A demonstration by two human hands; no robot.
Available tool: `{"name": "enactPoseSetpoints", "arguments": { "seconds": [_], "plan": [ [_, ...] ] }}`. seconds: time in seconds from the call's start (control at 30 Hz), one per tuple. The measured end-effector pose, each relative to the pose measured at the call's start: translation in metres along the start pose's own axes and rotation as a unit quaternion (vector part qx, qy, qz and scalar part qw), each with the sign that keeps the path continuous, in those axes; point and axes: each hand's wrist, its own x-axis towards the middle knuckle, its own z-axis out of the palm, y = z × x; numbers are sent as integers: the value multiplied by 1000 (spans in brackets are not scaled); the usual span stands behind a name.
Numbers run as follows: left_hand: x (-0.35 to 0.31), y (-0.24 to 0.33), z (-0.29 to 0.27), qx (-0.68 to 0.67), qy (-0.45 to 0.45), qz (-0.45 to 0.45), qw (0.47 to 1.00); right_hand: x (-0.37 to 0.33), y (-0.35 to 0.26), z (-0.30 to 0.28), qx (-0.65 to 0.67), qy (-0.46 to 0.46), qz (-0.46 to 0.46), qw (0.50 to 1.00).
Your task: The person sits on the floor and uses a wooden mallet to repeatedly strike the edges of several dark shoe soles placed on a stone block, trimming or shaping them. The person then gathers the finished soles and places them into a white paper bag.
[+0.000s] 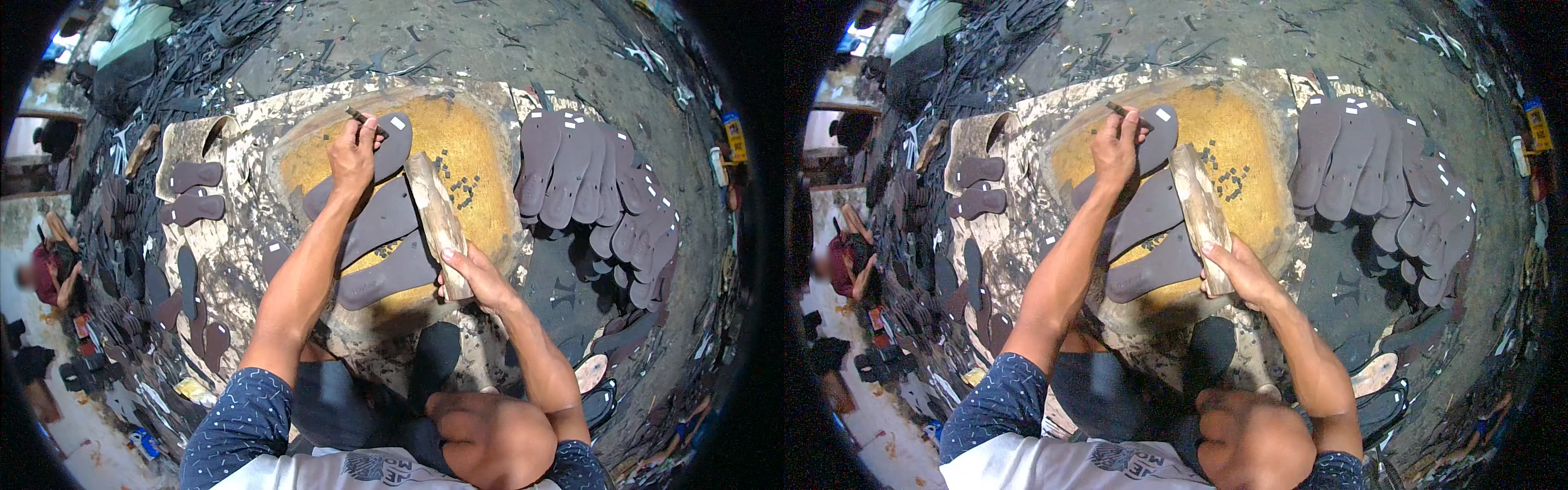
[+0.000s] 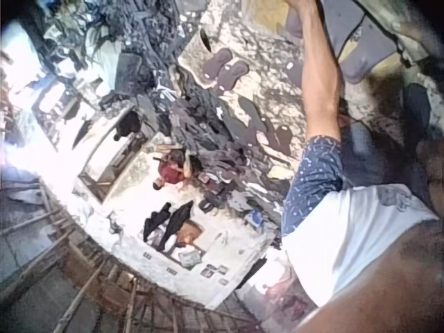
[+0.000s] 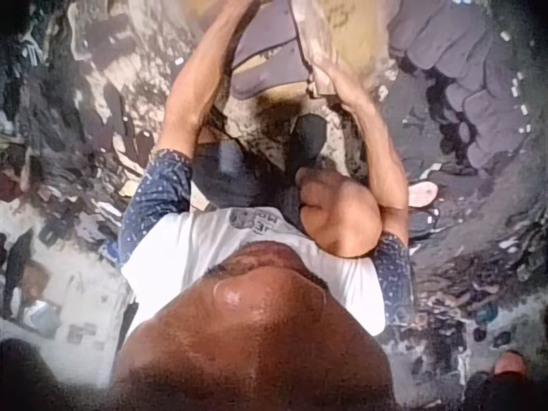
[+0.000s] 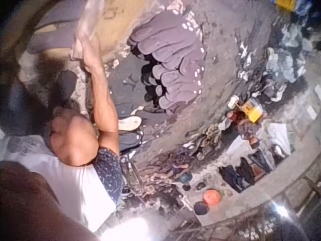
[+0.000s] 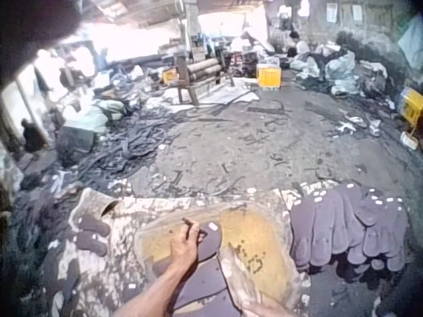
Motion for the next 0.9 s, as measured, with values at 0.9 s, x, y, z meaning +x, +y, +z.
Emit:
{"name": "enactPoseSetpoints", "arguments": {
  "seconds": [0.9],
  "plan": [
    [-5, -25, -4, 205, -1, 287, 936, 57, -110, 18, -112, -19, -85, 990]
  ]
}}
